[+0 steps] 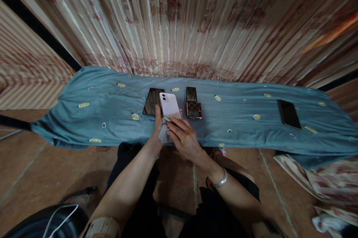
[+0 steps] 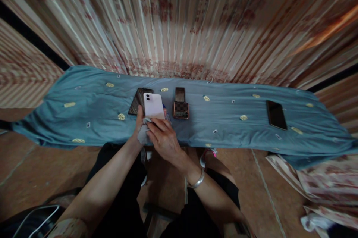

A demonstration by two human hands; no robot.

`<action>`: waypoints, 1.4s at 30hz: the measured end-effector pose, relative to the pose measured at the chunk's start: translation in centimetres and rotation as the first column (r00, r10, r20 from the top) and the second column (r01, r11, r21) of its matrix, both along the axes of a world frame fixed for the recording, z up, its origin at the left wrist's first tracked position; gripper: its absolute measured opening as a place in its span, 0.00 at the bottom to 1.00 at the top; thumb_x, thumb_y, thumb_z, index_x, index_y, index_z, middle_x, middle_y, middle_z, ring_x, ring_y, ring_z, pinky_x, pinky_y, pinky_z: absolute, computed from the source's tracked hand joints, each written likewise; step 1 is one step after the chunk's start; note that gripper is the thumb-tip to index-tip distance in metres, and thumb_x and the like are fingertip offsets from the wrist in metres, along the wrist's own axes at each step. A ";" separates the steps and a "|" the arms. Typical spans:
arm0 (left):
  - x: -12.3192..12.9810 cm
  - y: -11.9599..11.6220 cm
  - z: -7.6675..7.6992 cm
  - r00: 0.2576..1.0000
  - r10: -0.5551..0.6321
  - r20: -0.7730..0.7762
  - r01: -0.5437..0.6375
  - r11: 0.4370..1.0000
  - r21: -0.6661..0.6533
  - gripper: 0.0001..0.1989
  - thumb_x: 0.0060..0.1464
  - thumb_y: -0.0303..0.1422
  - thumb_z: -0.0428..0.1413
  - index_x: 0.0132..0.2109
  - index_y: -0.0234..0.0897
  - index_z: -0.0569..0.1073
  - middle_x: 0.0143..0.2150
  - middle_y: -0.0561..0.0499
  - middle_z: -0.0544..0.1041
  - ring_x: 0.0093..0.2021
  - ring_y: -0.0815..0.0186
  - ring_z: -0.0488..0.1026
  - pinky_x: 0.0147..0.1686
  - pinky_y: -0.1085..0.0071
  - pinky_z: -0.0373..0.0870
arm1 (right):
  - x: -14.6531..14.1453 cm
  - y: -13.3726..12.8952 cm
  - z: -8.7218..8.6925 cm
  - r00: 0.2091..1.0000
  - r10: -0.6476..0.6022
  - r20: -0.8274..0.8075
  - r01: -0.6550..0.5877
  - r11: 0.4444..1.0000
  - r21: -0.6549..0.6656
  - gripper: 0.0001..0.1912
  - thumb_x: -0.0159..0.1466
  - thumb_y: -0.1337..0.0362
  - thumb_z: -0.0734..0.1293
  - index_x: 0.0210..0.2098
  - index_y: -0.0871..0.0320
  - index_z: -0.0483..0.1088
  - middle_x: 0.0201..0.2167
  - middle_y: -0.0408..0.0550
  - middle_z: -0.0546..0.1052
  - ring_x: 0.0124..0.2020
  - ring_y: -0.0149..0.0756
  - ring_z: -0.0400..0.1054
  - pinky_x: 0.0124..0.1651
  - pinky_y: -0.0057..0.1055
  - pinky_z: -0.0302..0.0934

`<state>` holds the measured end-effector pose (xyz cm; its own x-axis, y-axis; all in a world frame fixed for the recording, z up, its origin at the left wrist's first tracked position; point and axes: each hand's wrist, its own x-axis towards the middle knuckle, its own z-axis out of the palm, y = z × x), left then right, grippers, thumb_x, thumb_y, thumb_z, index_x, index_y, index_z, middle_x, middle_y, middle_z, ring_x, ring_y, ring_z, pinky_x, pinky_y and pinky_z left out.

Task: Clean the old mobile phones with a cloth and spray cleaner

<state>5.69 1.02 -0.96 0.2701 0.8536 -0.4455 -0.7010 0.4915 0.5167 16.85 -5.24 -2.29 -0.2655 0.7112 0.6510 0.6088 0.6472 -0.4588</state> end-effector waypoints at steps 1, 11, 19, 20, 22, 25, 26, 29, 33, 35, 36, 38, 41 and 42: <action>0.1 -0.2 -0.1 0.999 0.044 -0.018 -0.044 0.999 -0.031 0.37 0.65 0.58 0.42 0.57 0.32 0.79 0.41 0.41 0.85 0.46 0.54 0.82 0.52 0.64 0.76 | 0.0 0.1 0.0 1.000 -0.001 -0.011 0.001 1.000 -0.015 0.16 0.73 0.63 0.63 0.56 0.56 0.77 0.55 0.55 0.79 0.55 0.43 0.72 0.59 0.44 0.70; 1.9 -1.7 1.4 0.985 0.138 -0.103 -0.140 0.990 -0.017 0.27 0.69 0.48 0.43 0.44 0.36 0.82 0.41 0.43 0.85 0.53 0.57 0.80 0.56 0.66 0.75 | 0.5 1.5 -0.1 0.996 -0.085 -0.014 0.085 0.996 -0.005 0.18 0.74 0.62 0.60 0.57 0.58 0.76 0.56 0.57 0.79 0.57 0.45 0.72 0.63 0.47 0.67; 3.5 -1.4 1.2 0.970 0.200 -0.141 -0.197 0.980 0.036 0.23 0.69 0.43 0.45 0.34 0.42 0.79 0.43 0.47 0.85 0.56 0.63 0.79 0.56 0.73 0.74 | 1.0 2.7 0.3 0.987 -0.159 -0.001 0.159 0.987 -0.010 0.19 0.74 0.63 0.58 0.59 0.56 0.75 0.58 0.57 0.77 0.59 0.45 0.70 0.62 0.48 0.68; 3.6 -1.5 1.3 0.971 0.193 -0.141 -0.191 0.981 0.033 0.23 0.70 0.43 0.44 0.35 0.42 0.79 0.43 0.47 0.85 0.57 0.63 0.79 0.57 0.73 0.73 | 1.0 2.8 0.4 0.987 -0.163 0.000 0.163 0.987 -0.011 0.19 0.74 0.63 0.58 0.59 0.57 0.75 0.58 0.57 0.77 0.59 0.46 0.70 0.62 0.48 0.68; 3.7 -1.6 1.5 0.974 0.180 -0.139 -0.181 0.984 0.012 0.23 0.71 0.41 0.41 0.38 0.41 0.79 0.44 0.46 0.85 0.59 0.64 0.77 0.59 0.72 0.72 | 1.1 3.0 0.5 0.985 -0.170 0.006 0.170 0.985 -0.014 0.19 0.74 0.62 0.58 0.59 0.57 0.75 0.59 0.58 0.76 0.58 0.46 0.70 0.63 0.48 0.67; 3.6 -1.8 2.0 0.978 0.168 -0.124 -0.172 0.985 -0.023 0.24 0.72 0.40 0.39 0.47 0.38 0.79 0.47 0.45 0.85 0.61 0.63 0.76 0.61 0.71 0.71 | 1.2 3.1 0.6 0.985 -0.171 0.018 0.172 0.985 -0.030 0.20 0.74 0.62 0.58 0.60 0.57 0.74 0.59 0.58 0.76 0.59 0.47 0.69 0.63 0.48 0.66; 3.6 -1.8 2.2 0.979 0.166 -0.118 -0.171 0.985 -0.033 0.24 0.72 0.40 0.38 0.49 0.37 0.78 0.48 0.45 0.85 0.61 0.63 0.76 0.61 0.71 0.71 | 1.2 3.1 0.6 0.986 -0.167 0.021 0.168 0.985 -0.035 0.20 0.74 0.63 0.58 0.61 0.57 0.73 0.59 0.58 0.75 0.59 0.47 0.69 0.63 0.48 0.66; 3.3 -1.8 2.6 0.980 0.167 -0.108 -0.173 0.983 -0.053 0.25 0.72 0.39 0.38 0.58 0.35 0.75 0.50 0.45 0.84 0.61 0.62 0.75 0.61 0.70 0.70 | 1.1 3.0 0.5 0.989 -0.146 0.026 0.147 0.989 -0.028 0.21 0.74 0.64 0.58 0.62 0.58 0.72 0.60 0.59 0.75 0.60 0.48 0.68 0.64 0.48 0.64; 3.1 -1.6 2.4 0.980 0.163 -0.111 -0.168 0.985 -0.041 0.25 0.72 0.38 0.39 0.65 0.35 0.71 0.49 0.46 0.85 0.61 0.61 0.76 0.62 0.68 0.69 | 1.0 2.9 0.5 0.990 -0.140 0.034 0.141 0.989 -0.041 0.22 0.73 0.65 0.57 0.63 0.58 0.71 0.60 0.59 0.74 0.61 0.49 0.68 0.66 0.49 0.63; 3.2 -1.5 2.0 0.978 0.158 -0.132 -0.163 0.986 -0.027 0.25 0.72 0.37 0.40 0.65 0.36 0.71 0.49 0.47 0.85 0.62 0.62 0.75 0.63 0.69 0.68 | 0.9 2.9 0.5 0.986 -0.166 0.031 0.168 0.985 -0.040 0.22 0.73 0.65 0.57 0.63 0.57 0.70 0.61 0.58 0.74 0.61 0.48 0.67 0.66 0.50 0.63; 3.2 -1.5 1.9 0.977 0.157 -0.141 -0.162 0.987 -0.021 0.24 0.72 0.37 0.40 0.65 0.36 0.72 0.50 0.47 0.85 0.62 0.63 0.75 0.64 0.70 0.67 | 0.9 3.0 0.5 0.982 -0.184 0.027 0.185 0.982 -0.025 0.22 0.73 0.65 0.57 0.63 0.57 0.70 0.61 0.58 0.74 0.61 0.48 0.67 0.66 0.50 0.63; 3.2 -1.4 1.7 0.977 0.161 -0.143 -0.166 0.986 -0.023 0.24 0.72 0.36 0.41 0.65 0.34 0.72 0.51 0.47 0.84 0.62 0.63 0.74 0.65 0.70 0.65 | 0.9 3.1 0.5 0.977 -0.211 0.021 0.211 0.977 0.014 0.22 0.73 0.65 0.57 0.62 0.58 0.70 0.62 0.57 0.73 0.62 0.47 0.67 0.66 0.50 0.63; 3.2 -1.3 1.5 0.978 0.173 -0.113 -0.178 0.983 -0.035 0.25 0.72 0.36 0.41 0.67 0.29 0.69 0.52 0.45 0.83 0.63 0.64 0.74 0.66 0.70 0.63 | 0.8 3.2 0.5 0.978 -0.209 0.022 0.208 0.978 0.026 0.21 0.73 0.66 0.57 0.61 0.58 0.71 0.63 0.58 0.72 0.62 0.46 0.66 0.66 0.49 0.63; 3.1 -1.3 1.6 0.979 0.175 -0.104 -0.180 0.983 -0.037 0.25 0.72 0.36 0.41 0.67 0.28 0.68 0.52 0.44 0.83 0.63 0.64 0.74 0.66 0.70 0.63 | 0.8 3.3 0.5 0.979 -0.202 0.021 0.202 0.979 0.021 0.21 0.73 0.66 0.57 0.61 0.59 0.71 0.63 0.58 0.72 0.62 0.47 0.66 0.66 0.49 0.63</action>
<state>8.81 -0.31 0.59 0.0682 0.8620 -0.5023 -0.7254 0.3885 0.5682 17.63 -1.97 -1.79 -0.1322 0.7395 0.6600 0.7380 0.5179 -0.4325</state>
